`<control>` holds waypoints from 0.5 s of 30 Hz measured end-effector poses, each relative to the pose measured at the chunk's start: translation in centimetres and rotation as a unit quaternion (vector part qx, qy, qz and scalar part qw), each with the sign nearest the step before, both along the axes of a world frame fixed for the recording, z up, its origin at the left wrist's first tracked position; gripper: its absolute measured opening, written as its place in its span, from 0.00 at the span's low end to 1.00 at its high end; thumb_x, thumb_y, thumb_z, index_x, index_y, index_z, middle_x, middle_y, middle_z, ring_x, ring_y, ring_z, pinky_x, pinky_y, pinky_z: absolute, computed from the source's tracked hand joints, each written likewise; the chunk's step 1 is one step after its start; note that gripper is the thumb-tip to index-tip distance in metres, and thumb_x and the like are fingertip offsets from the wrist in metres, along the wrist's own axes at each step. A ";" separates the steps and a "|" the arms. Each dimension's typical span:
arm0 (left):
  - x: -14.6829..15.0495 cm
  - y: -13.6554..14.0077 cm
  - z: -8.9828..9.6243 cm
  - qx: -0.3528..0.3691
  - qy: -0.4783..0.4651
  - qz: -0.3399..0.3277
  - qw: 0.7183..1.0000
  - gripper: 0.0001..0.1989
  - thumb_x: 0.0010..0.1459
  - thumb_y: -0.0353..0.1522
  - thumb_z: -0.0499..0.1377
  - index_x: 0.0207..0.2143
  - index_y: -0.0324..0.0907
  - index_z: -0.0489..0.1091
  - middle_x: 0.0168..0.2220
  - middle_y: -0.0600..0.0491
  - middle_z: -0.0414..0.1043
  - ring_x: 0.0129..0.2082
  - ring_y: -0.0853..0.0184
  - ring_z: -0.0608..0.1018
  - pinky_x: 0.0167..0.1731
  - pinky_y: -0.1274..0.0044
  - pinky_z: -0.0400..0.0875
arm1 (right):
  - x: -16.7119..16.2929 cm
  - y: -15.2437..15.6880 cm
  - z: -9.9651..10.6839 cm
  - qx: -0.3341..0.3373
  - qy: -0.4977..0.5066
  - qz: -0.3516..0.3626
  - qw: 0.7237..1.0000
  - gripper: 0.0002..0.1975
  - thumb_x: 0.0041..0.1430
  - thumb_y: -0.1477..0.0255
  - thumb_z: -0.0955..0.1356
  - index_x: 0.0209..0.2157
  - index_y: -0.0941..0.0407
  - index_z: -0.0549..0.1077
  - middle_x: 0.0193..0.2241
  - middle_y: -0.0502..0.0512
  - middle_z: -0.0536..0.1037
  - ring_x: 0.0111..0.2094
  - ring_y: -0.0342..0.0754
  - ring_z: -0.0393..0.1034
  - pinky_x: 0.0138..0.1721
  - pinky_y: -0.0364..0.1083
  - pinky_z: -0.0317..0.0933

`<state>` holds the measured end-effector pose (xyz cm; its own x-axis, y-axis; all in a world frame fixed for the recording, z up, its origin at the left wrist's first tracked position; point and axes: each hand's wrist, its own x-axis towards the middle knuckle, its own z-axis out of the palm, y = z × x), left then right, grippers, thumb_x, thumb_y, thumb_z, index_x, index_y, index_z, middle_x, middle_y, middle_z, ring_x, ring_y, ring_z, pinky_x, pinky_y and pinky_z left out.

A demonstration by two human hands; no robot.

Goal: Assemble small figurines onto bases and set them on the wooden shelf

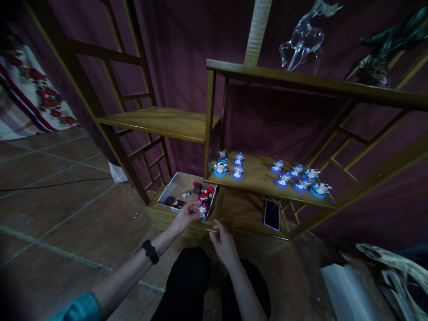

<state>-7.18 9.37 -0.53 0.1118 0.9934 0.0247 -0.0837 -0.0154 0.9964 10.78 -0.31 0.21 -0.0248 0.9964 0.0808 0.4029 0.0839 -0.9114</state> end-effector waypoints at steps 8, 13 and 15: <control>4.0 -6.7 0.6 0.014 -0.013 -0.136 0.991 0.13 0.41 0.30 0.65 0.30 0.39 0.65 0.28 0.54 0.70 0.29 0.70 0.72 0.32 0.78 0.64 | 0.6 0.1 0.2 -0.099 0.230 -0.008 0.968 0.19 0.46 0.61 0.69 0.40 0.54 0.70 0.31 0.51 0.73 0.23 0.42 0.66 0.23 0.44 0.66; 0.6 -0.9 1.1 0.013 0.140 -0.162 0.977 0.13 0.51 0.34 0.58 0.39 0.37 0.68 0.32 0.49 0.73 0.28 0.69 0.73 0.30 0.79 0.66 | 1.5 0.1 1.3 -0.135 0.298 -0.043 0.944 0.17 0.42 0.60 0.71 0.33 0.55 0.71 0.23 0.48 0.71 0.20 0.41 0.63 0.21 0.42 0.64; -1.2 2.9 0.8 0.042 0.331 -0.026 0.943 0.11 0.55 0.30 0.52 0.39 0.34 0.69 0.31 0.49 0.73 0.27 0.71 0.73 0.28 0.81 0.65 | 1.7 0.1 1.6 -0.143 0.328 -0.064 0.932 0.17 0.41 0.60 0.71 0.33 0.55 0.71 0.23 0.48 0.72 0.20 0.41 0.63 0.21 0.43 0.64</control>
<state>-8.38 12.26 0.22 0.1791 0.9838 0.0102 0.5521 -0.1091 0.8266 12.50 -0.24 1.84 0.0571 0.9711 -0.2316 -0.2580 -0.2098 -0.9431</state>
